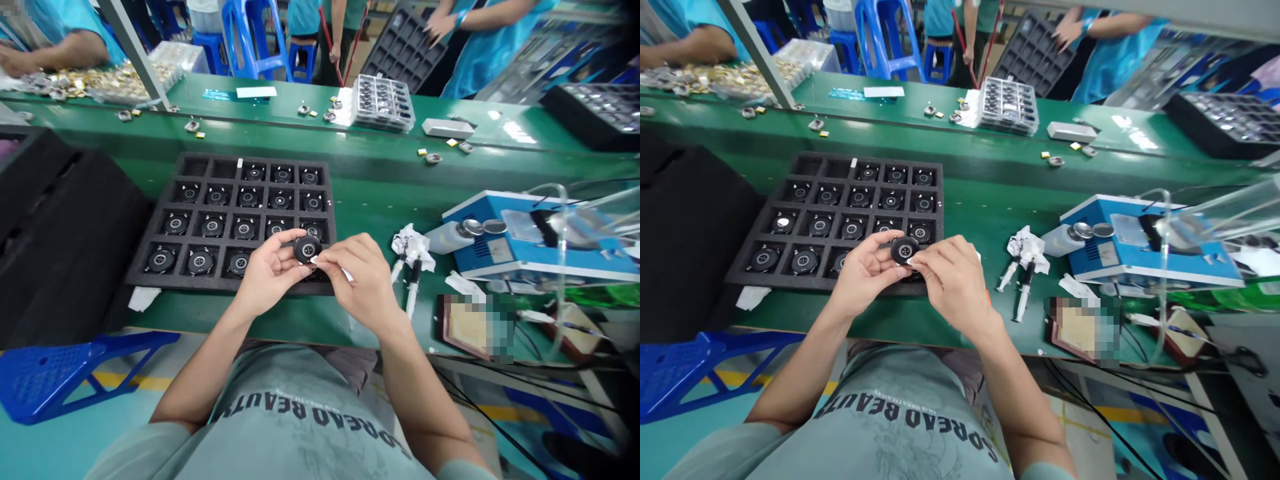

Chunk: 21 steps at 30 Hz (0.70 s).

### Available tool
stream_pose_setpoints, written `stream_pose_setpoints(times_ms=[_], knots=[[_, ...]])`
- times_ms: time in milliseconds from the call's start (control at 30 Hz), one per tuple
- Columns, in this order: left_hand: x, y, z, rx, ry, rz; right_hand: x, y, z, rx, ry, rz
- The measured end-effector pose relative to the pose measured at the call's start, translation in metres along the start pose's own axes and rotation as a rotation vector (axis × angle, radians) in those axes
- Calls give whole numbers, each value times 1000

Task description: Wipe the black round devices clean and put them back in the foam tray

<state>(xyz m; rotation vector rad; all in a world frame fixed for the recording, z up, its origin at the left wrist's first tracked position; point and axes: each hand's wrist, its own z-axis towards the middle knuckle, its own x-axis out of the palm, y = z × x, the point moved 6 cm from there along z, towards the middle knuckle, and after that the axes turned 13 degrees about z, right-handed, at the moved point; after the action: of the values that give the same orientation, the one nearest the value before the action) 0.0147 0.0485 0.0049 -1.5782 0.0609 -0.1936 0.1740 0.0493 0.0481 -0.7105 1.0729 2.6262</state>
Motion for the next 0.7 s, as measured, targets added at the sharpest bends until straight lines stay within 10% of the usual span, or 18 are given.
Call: stream_pose_setpoints(times_ms=[700], knots=[[1, 1, -1, -88, 61, 50, -24, -19, 18, 58, -141, 16]])
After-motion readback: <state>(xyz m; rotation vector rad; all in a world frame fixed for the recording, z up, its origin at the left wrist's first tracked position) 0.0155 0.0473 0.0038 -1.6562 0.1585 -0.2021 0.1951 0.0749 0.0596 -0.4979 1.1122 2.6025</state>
